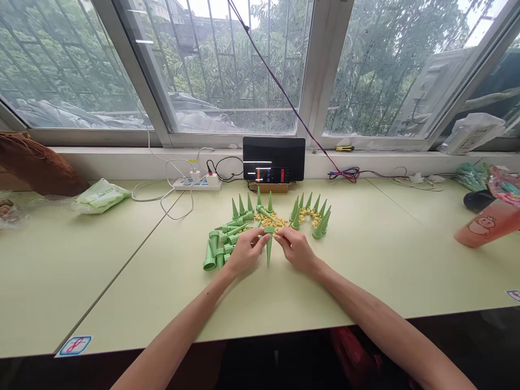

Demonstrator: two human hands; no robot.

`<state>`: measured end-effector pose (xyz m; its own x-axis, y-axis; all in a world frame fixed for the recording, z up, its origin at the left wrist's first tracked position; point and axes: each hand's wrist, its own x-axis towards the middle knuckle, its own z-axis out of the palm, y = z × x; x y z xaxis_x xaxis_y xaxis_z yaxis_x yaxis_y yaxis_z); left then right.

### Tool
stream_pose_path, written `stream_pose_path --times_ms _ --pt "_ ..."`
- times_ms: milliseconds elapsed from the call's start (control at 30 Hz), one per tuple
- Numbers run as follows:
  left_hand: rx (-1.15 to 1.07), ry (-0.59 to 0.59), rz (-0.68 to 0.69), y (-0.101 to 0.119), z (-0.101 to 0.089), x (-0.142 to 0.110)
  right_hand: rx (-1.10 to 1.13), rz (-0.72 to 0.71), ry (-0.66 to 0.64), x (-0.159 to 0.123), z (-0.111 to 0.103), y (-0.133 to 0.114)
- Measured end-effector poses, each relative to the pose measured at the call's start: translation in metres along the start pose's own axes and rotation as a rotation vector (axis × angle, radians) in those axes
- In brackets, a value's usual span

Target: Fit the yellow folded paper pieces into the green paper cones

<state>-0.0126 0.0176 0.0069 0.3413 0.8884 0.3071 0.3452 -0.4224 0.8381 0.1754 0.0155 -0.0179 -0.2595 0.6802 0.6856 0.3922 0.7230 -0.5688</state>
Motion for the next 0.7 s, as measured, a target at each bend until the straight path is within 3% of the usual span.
stream_pose_path --times_ms 700 --pt "0.111 0.006 0.092 -0.004 -0.0026 -0.0014 0.002 0.044 -0.028 -0.0004 -0.0023 -0.0003"
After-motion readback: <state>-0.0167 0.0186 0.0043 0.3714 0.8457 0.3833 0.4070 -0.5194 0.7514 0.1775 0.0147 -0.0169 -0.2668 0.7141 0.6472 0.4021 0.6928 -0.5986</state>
